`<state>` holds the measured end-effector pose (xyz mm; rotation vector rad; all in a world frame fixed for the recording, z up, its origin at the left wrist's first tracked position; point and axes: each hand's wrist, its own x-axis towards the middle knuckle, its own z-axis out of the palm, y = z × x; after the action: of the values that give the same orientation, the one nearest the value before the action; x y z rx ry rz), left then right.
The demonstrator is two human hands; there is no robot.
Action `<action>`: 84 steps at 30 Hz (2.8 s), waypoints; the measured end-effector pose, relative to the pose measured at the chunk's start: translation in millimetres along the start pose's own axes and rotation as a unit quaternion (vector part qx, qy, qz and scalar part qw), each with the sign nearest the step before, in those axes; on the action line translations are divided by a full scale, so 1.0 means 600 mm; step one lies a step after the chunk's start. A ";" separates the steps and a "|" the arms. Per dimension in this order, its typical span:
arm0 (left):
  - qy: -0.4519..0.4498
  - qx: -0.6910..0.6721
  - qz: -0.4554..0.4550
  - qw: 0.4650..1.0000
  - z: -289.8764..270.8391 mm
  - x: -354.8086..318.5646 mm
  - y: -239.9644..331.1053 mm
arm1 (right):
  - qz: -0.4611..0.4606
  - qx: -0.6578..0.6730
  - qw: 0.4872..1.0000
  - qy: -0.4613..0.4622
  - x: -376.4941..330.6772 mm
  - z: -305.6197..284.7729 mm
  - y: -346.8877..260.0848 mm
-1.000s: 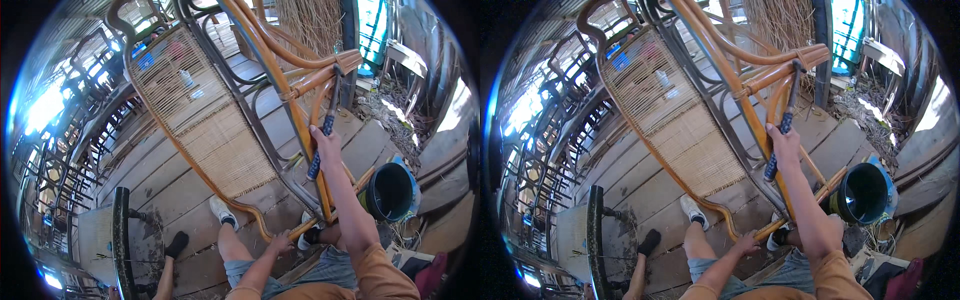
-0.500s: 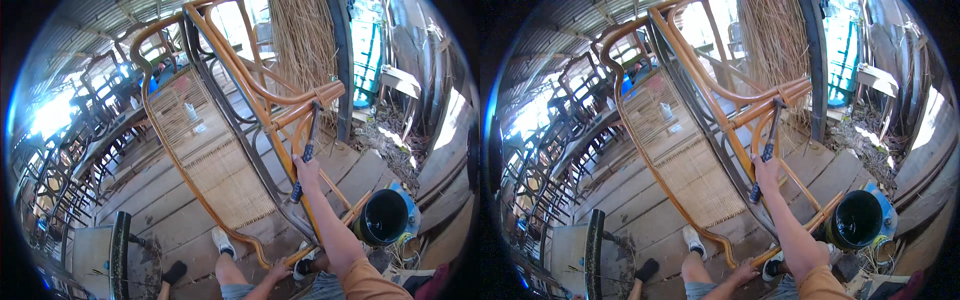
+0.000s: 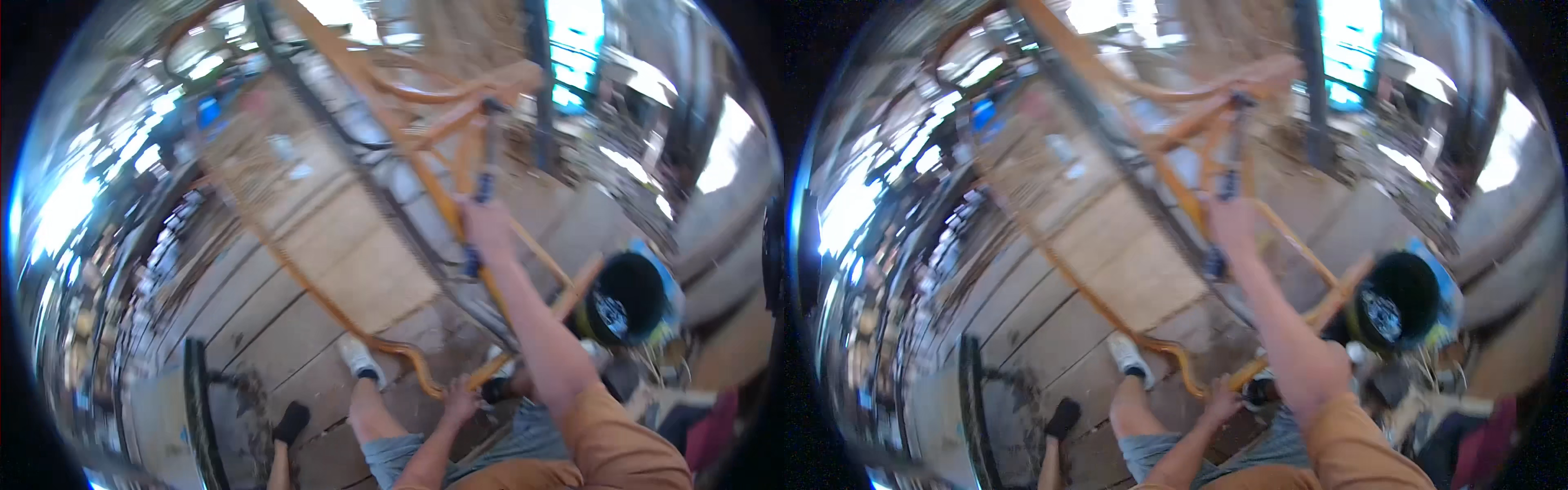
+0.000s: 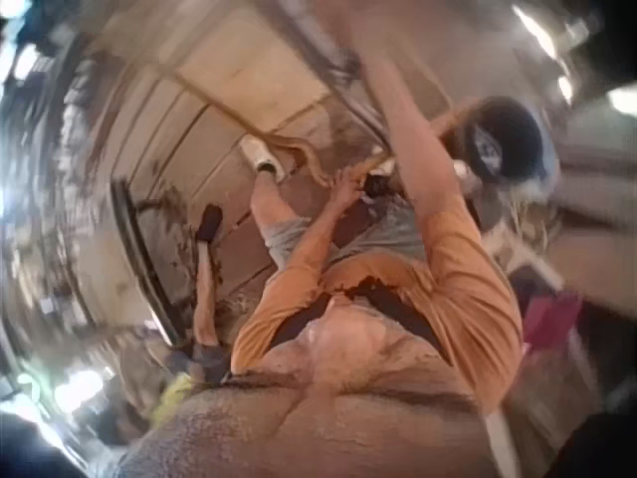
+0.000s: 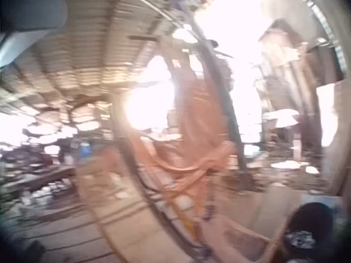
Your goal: Using a hammer and wood block to repair or assemble the rattan frame and cane seat of a chair.
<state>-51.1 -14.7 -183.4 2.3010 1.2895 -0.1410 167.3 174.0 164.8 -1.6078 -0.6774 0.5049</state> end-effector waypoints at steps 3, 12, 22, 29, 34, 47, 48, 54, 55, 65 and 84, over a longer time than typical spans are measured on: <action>-0.046 0.035 0.028 0.998 -0.063 -0.012 0.024 | -0.015 0.037 0.999 0.001 0.025 0.038 0.052; 0.018 0.015 0.101 0.995 -0.012 -0.017 0.005 | -0.019 0.159 0.978 -0.135 -0.005 -0.017 0.029; 0.073 0.020 0.036 0.996 0.005 0.037 0.074 | -0.012 0.146 0.980 -0.136 0.065 -0.024 0.015; 0.021 -0.021 0.048 0.998 0.034 0.034 0.050 | 0.053 0.119 0.990 -0.059 0.034 -0.050 0.015; -0.048 -0.043 0.029 0.997 0.034 0.028 0.052 | -0.014 0.197 0.976 -0.095 0.005 -0.067 0.018; -0.093 -0.091 0.040 0.991 -0.013 0.043 0.062 | -0.016 0.168 0.978 -0.123 0.031 -0.103 0.069; -0.087 -0.107 0.045 0.989 -0.016 0.039 0.059 | -0.012 0.168 0.979 -0.116 0.030 -0.096 0.064; -0.051 -0.078 0.025 0.995 -0.026 0.000 0.067 | 0.006 0.187 0.973 -0.136 0.023 -0.090 0.061; -0.034 -0.086 0.038 0.995 -0.023 -0.004 0.066 | -0.006 0.206 0.969 -0.137 0.024 -0.085 0.062; -0.079 -0.104 0.030 0.991 -0.050 -0.018 0.072 | -0.004 0.106 0.989 -0.098 0.019 -0.061 0.032; -0.117 -0.084 0.016 0.990 -0.036 0.019 0.060 | -0.066 0.126 0.987 -0.069 0.029 -0.058 0.053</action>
<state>-18.1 -11.3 -155.0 2.0917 1.1031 -0.2728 207.7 158.2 139.4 -1.2901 -0.7854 0.5853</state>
